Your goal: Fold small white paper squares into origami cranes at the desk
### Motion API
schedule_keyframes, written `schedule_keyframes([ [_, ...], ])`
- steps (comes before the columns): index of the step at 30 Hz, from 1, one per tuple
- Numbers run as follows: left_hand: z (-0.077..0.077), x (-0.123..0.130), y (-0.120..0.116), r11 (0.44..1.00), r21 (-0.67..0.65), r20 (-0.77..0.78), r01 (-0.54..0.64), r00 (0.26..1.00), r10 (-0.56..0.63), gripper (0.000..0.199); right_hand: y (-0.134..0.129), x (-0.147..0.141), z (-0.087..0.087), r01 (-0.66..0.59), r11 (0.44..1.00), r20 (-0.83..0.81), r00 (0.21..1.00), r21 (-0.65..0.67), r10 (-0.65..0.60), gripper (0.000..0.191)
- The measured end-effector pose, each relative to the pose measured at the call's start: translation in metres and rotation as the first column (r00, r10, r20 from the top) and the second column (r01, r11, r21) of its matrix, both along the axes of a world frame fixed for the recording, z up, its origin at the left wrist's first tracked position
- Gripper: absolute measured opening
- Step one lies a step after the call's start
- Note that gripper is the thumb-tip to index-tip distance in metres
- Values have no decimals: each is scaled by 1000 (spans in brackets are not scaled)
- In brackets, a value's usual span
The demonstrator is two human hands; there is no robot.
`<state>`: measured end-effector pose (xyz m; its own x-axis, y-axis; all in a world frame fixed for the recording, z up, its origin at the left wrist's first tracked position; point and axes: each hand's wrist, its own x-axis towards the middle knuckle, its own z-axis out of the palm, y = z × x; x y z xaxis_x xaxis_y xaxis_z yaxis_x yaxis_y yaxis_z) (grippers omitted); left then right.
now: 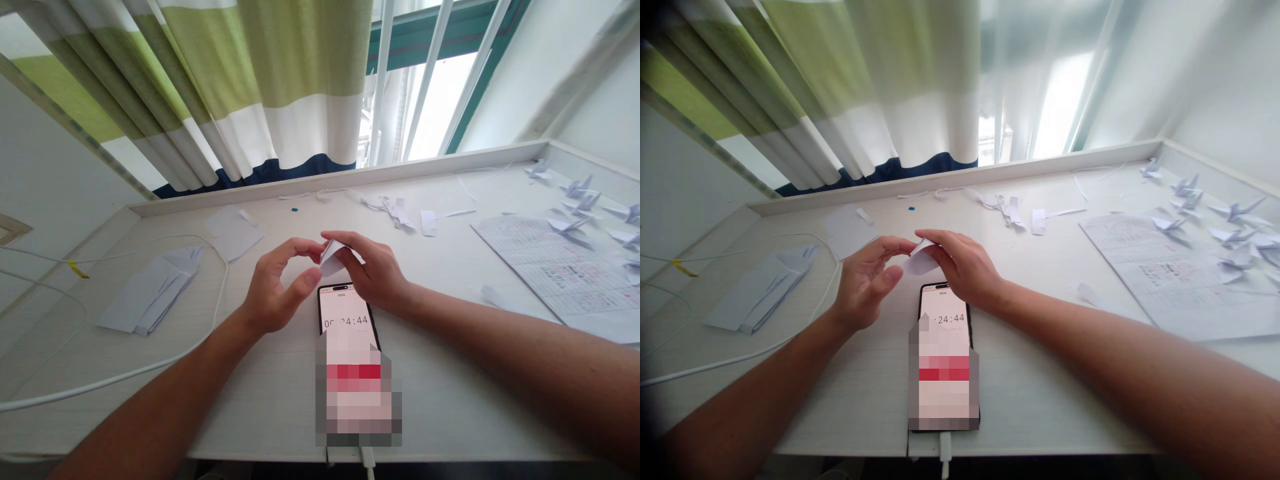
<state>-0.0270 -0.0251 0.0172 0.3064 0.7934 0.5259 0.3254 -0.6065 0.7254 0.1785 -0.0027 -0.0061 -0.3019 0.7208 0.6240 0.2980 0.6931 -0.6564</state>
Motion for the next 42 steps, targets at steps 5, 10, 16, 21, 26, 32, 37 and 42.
schedule_keyframes([
  [5,-3,1,3,997,-59,57,-51,997,54,27,-1,0,0,0,999,38,999,-48,1,30],
  [10,-3,6,2,982,-48,19,-181,983,182,15,0,1,1,-18,996,35,999,-87,21,28],
  [16,-4,7,0,955,-15,40,-295,955,295,14,2,-1,-1,-74,992,-19,997,-104,72,25],
  [21,-4,6,1,942,61,3,-330,944,330,17,2,-2,-2,-87,989,-41,996,-122,83,22],
  [26,-2,7,2,961,52,-7,-272,962,273,15,3,-3,-3,-89,987,-68,994,-130,81,18],
  [32,-1,5,1,981,22,-39,-191,981,191,25,4,-4,-1,-57,986,-94,995,-158,42,8],
  [37,2,6,-1,987,3,-131,-161,979,160,25,4,-6,2,-62,969,-147,989,-239,27,13],
  [42,-2,12,3,957,-74,-145,-280,953,267,11,4,-10,1,-17,964,-40,999,-264,6,8],
])
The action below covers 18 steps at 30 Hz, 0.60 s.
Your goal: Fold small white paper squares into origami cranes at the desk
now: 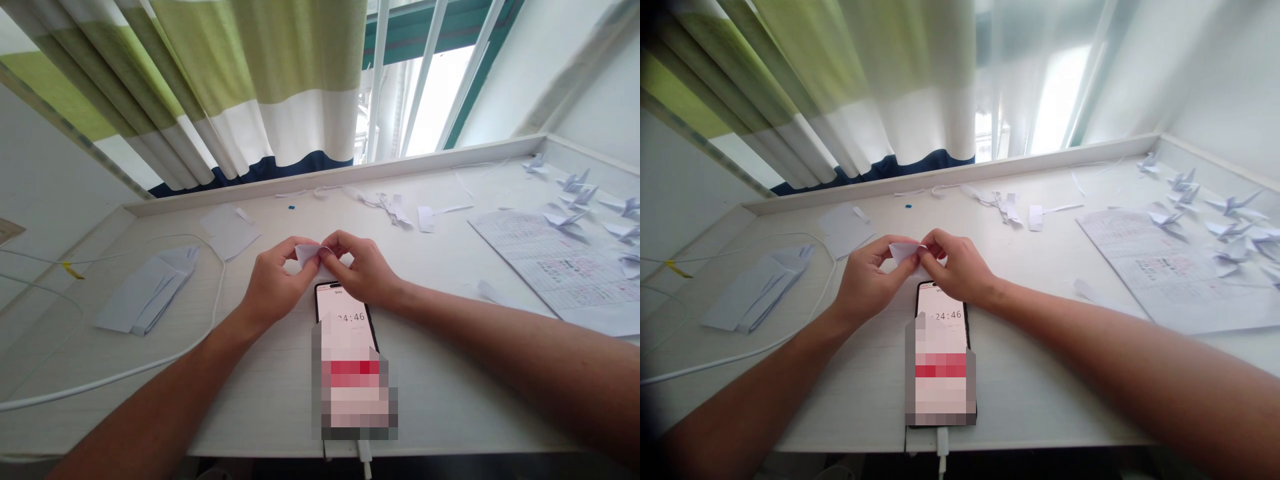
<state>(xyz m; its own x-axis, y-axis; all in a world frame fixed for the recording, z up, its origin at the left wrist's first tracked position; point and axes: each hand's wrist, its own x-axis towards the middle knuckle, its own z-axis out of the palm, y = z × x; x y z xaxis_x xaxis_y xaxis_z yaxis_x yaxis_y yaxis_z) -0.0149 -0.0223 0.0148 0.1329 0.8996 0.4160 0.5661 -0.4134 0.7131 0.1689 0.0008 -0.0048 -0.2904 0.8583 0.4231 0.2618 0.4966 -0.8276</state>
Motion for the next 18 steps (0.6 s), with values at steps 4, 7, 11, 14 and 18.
schedule_keyframes([
  [4,-2,1,4,997,-74,68,-10,998,15,11,-1,-1,1,29,999,90,996,-33,-26,8],
  [7,-2,1,6,991,-116,129,-65,988,80,14,-1,-1,3,39,998,123,992,-46,-33,13],
  [11,-3,1,6,986,-124,118,-114,985,129,12,0,-1,3,58,996,72,996,-67,-53,14],
  [14,-2,2,6,987,-120,78,-103,990,113,8,0,-1,2,53,996,64,997,-65,-49,12],
  [18,-2,1,7,984,-147,98,-97,989,112,15,-1,-1,0,64,997,112,992,-36,-60,12],
])
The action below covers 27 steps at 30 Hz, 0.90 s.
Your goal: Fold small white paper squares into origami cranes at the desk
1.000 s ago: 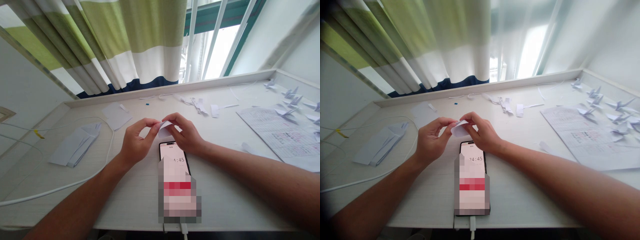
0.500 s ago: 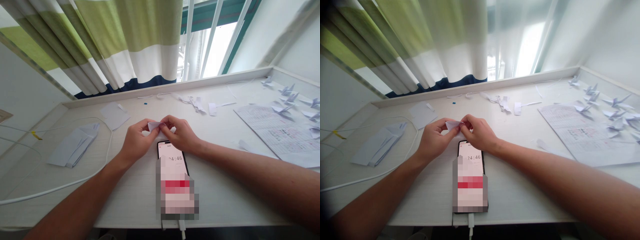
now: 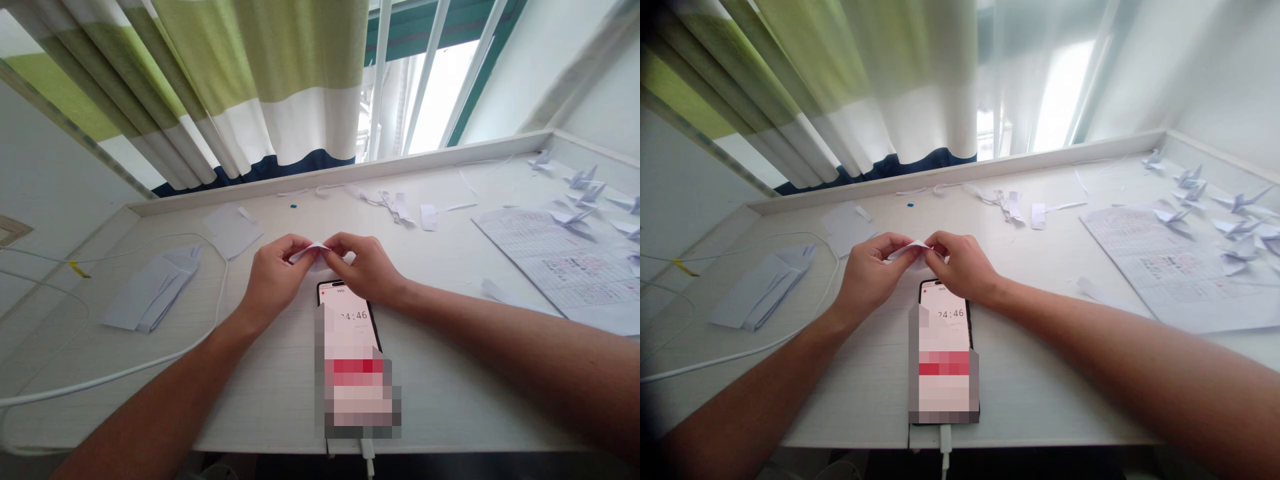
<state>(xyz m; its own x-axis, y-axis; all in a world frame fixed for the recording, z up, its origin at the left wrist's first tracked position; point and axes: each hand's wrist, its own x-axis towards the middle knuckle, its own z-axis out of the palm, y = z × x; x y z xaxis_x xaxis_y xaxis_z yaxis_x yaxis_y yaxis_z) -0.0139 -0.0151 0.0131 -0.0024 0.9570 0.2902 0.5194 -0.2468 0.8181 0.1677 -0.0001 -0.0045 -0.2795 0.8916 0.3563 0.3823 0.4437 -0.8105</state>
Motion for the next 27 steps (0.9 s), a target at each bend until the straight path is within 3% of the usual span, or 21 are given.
schedule_keyframes([
  [5,-2,-1,3,996,-88,0,-29,1000,29,23,5,0,0,46,998,13,999,-50,-46,12],
  [10,-11,-6,13,984,-178,-33,16,999,-23,22,17,5,-1,42,992,68,997,-121,-34,8],
  [12,-15,-7,17,981,-187,-49,44,997,-54,20,20,7,-3,61,996,119,992,-65,-53,2],
  [15,-19,-7,19,988,-147,-100,41,993,-56,17,23,8,-7,68,995,166,983,77,-80,12],
  [18,-19,-7,21,993,-114,-160,26,986,-44,16,26,11,-10,-31,986,211,978,165,-5,21],
  [23,-22,-10,25,995,-98,-170,27,985,-43,16,36,21,-11,-243,949,316,933,201,172,26],
  [27,-27,-14,29,996,3,-193,86,978,-84,14,43,32,-9,-303,919,410,893,251,183,24],
])
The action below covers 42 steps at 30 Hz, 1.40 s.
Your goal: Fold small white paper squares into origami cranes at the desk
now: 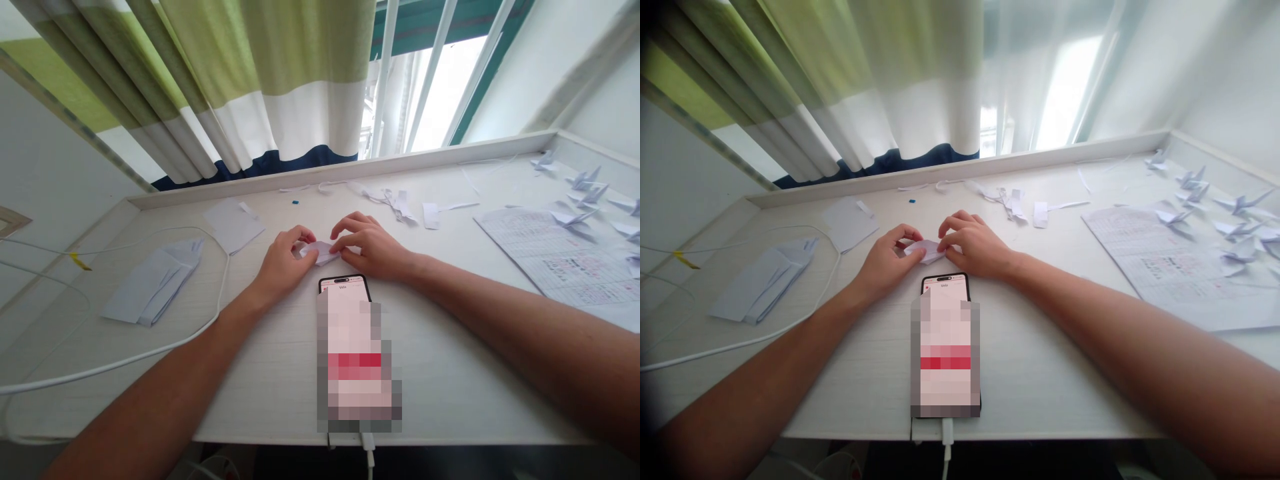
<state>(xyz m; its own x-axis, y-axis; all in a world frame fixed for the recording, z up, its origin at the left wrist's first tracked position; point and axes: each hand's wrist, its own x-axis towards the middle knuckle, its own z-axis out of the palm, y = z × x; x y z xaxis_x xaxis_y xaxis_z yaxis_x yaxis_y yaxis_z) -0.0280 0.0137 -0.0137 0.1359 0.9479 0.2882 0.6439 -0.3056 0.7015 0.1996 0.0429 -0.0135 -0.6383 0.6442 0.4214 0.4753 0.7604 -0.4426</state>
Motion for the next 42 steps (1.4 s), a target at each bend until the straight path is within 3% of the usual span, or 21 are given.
schedule_keyframes([
  [3,-1,-6,3,989,110,-4,94,996,-94,19,0,4,2,-21,1000,57,998,10,20,25],
  [6,2,-14,6,959,184,-72,214,976,-204,12,-3,5,4,-26,1000,60,998,-7,27,24],
  [12,9,-28,9,916,142,-242,376,910,-337,22,-5,5,5,-2,1000,68,998,-15,3,14],
  [17,12,-39,11,872,178,-383,457,848,-366,19,-5,5,5,4,1000,102,995,-2,-4,19],
  [21,11,-45,15,853,234,-367,467,855,-367,17,-3,5,5,1,1000,93,996,-22,1,20],
  [31,10,-46,15,891,162,-228,423,895,-384,16,1,6,1,8,997,47,999,-81,-4,20],
  [42,10,-43,13,863,153,-289,482,857,-427,15,1,7,-2,-41,994,0,999,-99,42,17],
])
